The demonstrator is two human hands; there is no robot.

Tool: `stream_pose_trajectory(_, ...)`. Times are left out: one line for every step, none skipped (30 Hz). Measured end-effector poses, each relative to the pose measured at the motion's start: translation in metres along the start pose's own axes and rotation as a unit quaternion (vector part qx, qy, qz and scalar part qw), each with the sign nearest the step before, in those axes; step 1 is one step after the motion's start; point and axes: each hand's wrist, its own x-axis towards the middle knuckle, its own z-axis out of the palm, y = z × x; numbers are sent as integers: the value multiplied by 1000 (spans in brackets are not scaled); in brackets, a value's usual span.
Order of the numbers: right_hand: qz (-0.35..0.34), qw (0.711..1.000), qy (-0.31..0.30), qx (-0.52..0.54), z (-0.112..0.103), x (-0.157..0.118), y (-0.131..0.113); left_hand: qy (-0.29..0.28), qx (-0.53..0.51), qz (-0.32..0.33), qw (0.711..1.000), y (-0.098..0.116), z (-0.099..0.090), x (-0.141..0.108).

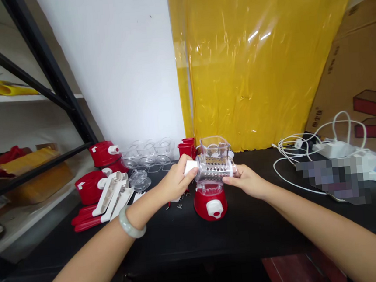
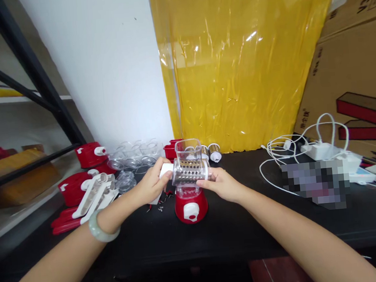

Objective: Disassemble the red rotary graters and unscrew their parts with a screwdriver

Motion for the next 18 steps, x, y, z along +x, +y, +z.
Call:
stream_pose_trajectory(-3,1000,6,2,1,-1,1,-11,-3,9,1000,-1,-2,2)
stream_pose_trajectory(-7,1000,11,3,1,-2,1,-18,-6,18,1000,-3,-3,3)
stream_pose_trajectory(-10,1000,15,4,2,-2,2,-21,-8,24,999,-4,-3,4)
stream_pose_trajectory(-14,1000,20,4,2,-3,2,-20,-12,27,999,-6,-3,5)
stream_pose_trajectory(-17,1000,24,4,3,-3,3,-14,-15,29,999,-7,-2,5)
stream_pose_trajectory(-20,999,29,3,4,-4,3,-5,-20,28,999,-8,0,4)
stream_pose_trajectory(-22,999,35,1,4,-4,3,7,-25,26,999,-9,3,3)
stream_pose_trajectory(-23,999,41,-3,5,-5,3,22,-30,23,999,-10,7,2)
stream_pose_trajectory(-24,999,46,-8,6,-5,2,40,-35,19,998,-11,10,1)
stream_pose_trajectory(-23,998,52,-14,7,-6,2,58,-39,16,997,-12,14,0)
stream_pose_trajectory(-22,998,56,-19,8,-6,2,76,-43,13,996,-12,16,-1)
stream_pose_trajectory(-20,998,61,-24,8,-7,2,89,-47,10,995,-12,18,-2)
stream_pose_trajectory(-18,997,65,-27,9,-7,2,97,-49,9,994,-12,18,-2)
stream_pose_trajectory(-17,997,71,-30,9,-7,2,95,-50,9,994,-12,18,-1)
stream_pose_trajectory(-16,996,77,-32,10,-8,2,85,-49,11,995,-12,16,0)
stream_pose_trajectory(-16,996,83,-32,10,-8,3,68,-46,15,996,-11,13,1)
stream_pose_trajectory(-16,995,89,-32,10,-9,3,50,-43,21,998,-11,10,2)
stream_pose_trajectory(-16,995,93,-32,11,-9,4,34,-39,28,998,-11,8,3)
